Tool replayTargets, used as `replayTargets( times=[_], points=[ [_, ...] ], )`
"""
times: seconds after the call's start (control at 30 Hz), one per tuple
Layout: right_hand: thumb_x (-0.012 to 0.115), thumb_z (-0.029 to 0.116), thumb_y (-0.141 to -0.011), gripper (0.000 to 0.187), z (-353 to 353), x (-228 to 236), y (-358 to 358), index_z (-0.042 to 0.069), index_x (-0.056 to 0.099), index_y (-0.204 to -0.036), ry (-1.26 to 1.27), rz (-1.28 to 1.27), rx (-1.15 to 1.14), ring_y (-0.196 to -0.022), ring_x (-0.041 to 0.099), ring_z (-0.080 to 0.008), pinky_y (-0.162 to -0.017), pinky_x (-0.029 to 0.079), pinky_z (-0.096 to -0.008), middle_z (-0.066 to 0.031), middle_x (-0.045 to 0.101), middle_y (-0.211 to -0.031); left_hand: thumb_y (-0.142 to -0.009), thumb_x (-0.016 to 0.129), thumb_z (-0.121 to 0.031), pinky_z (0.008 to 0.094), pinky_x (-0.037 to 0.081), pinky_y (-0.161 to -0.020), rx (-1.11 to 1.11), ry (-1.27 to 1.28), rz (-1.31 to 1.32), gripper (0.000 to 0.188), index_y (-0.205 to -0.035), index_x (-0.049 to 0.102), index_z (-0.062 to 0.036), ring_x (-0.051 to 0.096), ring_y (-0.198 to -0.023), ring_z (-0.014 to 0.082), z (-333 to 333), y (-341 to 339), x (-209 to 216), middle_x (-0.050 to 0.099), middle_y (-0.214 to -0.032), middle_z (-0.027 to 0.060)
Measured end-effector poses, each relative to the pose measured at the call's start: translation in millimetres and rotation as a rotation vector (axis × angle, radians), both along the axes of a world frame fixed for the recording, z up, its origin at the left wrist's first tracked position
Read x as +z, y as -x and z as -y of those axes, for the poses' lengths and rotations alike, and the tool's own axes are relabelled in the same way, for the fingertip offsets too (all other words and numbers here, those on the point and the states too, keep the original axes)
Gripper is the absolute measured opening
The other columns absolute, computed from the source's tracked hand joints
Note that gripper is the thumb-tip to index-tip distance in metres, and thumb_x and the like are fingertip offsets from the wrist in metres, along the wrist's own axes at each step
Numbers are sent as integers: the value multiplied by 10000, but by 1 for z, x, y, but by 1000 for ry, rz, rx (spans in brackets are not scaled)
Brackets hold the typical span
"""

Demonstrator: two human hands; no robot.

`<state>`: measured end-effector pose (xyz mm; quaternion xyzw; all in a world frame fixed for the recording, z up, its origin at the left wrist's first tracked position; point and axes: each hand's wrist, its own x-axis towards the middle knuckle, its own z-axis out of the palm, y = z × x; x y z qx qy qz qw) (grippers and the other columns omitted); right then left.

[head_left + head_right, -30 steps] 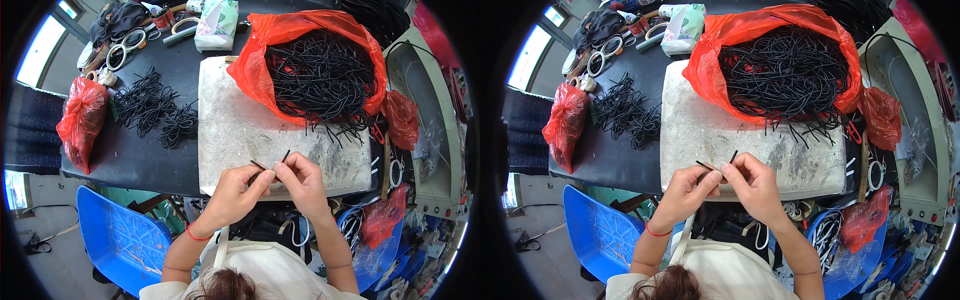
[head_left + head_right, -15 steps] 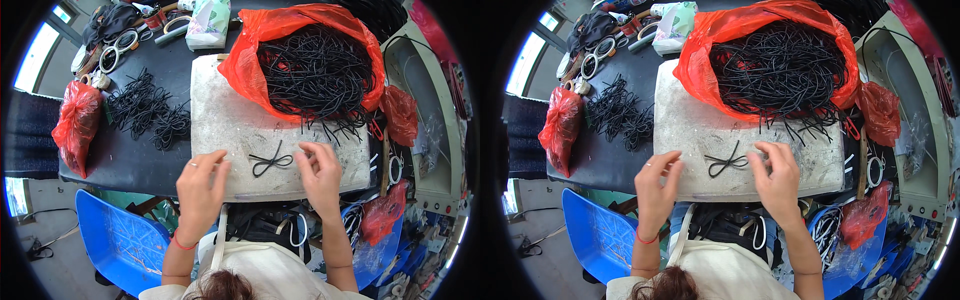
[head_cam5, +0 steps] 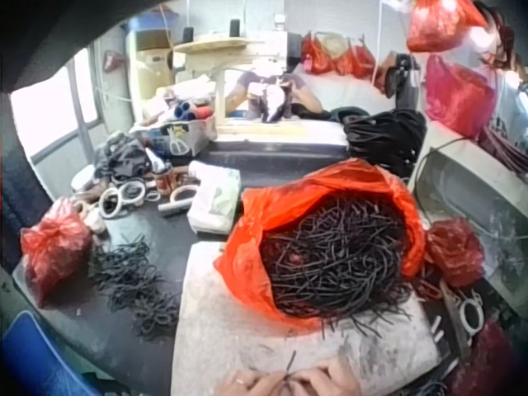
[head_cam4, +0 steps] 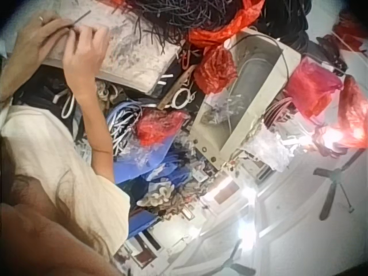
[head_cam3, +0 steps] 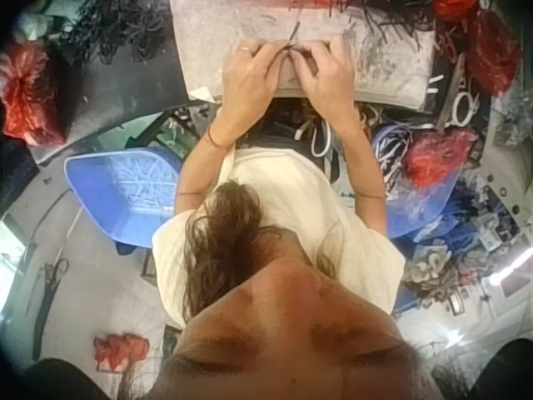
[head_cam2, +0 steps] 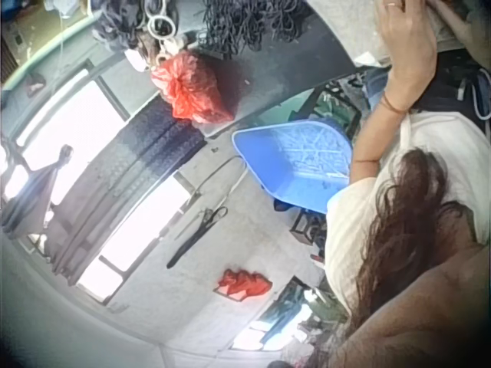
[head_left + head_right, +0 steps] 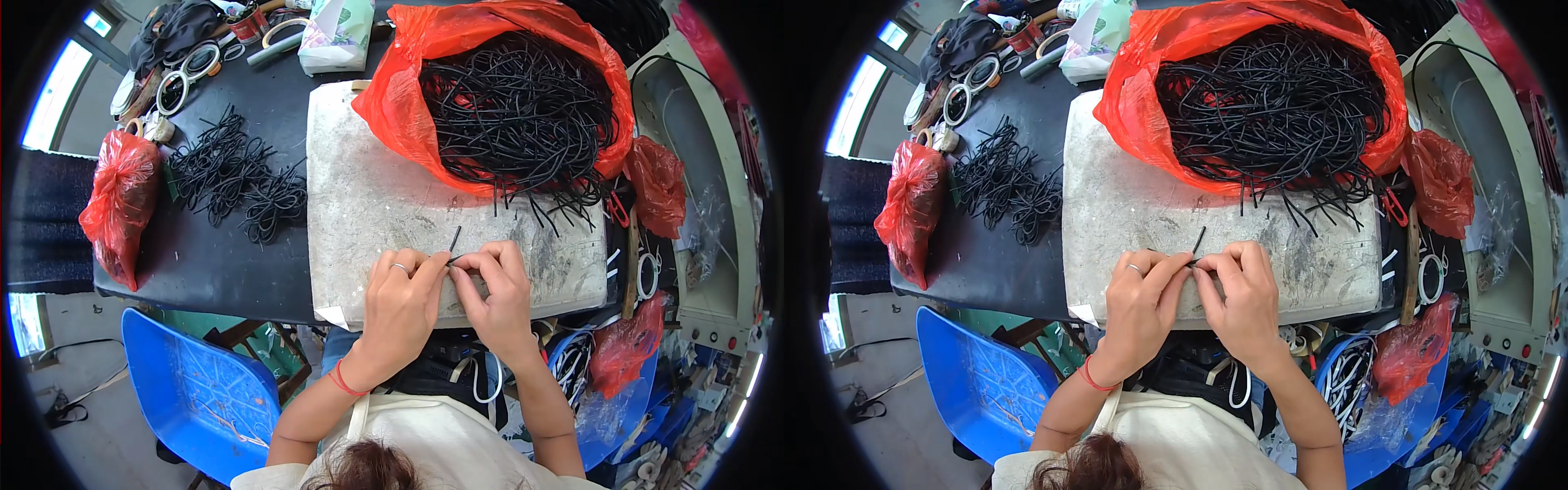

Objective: The person repeatedly picks up black cable ties from a red bag and ties them into knots by hand. They place the finished knots onto a pile on the table. The task involves continuous looping and pulling of the ties to secure the knots.

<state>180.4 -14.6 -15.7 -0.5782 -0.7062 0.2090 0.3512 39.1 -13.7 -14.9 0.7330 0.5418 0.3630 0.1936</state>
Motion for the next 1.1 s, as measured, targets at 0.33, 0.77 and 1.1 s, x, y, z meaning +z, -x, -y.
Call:
replayTargets(
  times=[0.33, 0.77, 1.1],
  points=[
    [633, 37, -664, 135, -1, -3, 3, 21, 526, -746, -66, 110, 67, -782, 475, -283, -675, 394, -378, -107, 470, -808, -730, 633, -16, 347, 404, -643, -7, -12, -19, 174, -904, 642, -34, 503, -696, 256, -1, -2, 1, 555, -761, 89],
    [646, 51, -717, 113, 13, 28, 19, 20, 553, -774, -52, -197, -91, -761, 492, -233, -674, 410, -331, -93, 466, -818, -830, 626, -96, 259, 484, -679, 5, 442, 847, 232, -1019, 584, 32, 606, -752, 139, 27, 6, 26, 639, -903, 104],
    [659, 101, -767, 183, 4, 50, 12, 23, 599, -922, 137, -456, 18, -761, 530, -160, -640, 419, -271, -93, 539, -889, -904, 540, -171, 256, 502, -734, -247, 846, 1181, 234, -998, 597, 36, 607, -791, 120, 9, 28, 32, 626, -868, 66]
  ],
)
